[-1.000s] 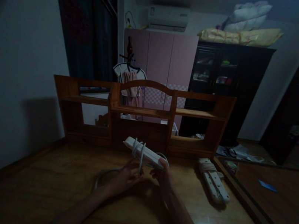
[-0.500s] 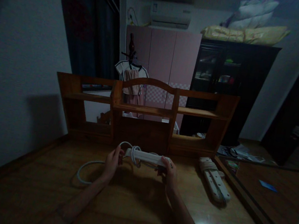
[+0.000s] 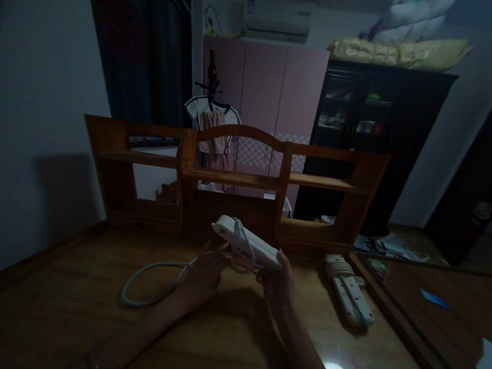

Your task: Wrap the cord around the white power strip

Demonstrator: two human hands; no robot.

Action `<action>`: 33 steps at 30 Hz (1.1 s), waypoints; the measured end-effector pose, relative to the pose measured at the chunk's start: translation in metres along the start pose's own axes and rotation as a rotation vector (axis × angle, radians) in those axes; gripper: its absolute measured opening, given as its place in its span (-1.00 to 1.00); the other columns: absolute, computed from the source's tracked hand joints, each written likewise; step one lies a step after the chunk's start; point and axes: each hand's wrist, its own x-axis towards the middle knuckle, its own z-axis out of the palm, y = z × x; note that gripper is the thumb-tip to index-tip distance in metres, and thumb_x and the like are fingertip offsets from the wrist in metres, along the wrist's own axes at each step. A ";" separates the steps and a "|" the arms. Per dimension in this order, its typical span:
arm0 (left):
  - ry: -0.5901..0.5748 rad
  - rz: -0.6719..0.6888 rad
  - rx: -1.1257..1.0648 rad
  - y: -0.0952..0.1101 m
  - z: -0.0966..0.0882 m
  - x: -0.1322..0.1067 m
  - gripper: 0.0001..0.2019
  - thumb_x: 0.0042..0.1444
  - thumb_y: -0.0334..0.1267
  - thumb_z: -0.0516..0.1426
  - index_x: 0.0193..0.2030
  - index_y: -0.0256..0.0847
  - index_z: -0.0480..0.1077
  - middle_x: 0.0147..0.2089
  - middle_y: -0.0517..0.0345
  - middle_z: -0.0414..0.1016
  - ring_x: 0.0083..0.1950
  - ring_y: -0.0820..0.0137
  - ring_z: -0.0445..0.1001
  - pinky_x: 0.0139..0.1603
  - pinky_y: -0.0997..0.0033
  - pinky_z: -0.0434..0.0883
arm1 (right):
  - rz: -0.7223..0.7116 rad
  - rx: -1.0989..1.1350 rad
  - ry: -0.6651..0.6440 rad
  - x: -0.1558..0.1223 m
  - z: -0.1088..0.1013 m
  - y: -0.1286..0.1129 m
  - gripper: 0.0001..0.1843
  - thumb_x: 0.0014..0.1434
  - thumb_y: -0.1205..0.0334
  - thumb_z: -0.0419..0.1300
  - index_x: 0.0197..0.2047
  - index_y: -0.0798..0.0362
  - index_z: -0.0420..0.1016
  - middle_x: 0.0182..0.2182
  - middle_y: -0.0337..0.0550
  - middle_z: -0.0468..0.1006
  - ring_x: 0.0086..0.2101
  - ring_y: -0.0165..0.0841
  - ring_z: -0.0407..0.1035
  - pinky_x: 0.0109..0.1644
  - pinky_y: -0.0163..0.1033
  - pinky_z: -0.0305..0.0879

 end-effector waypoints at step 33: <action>0.581 -0.557 -0.230 -0.040 -0.007 -0.005 -0.39 0.19 0.03 -0.05 0.32 -0.15 0.01 0.44 -0.02 -0.39 0.43 0.11 -0.32 0.37 -0.01 -0.19 | -0.116 -0.190 0.025 0.007 -0.007 0.013 -0.61 0.04 -0.11 0.20 -0.27 0.04 0.33 -0.51 -0.22 0.49 -0.63 -0.42 0.34 -0.71 -0.39 0.09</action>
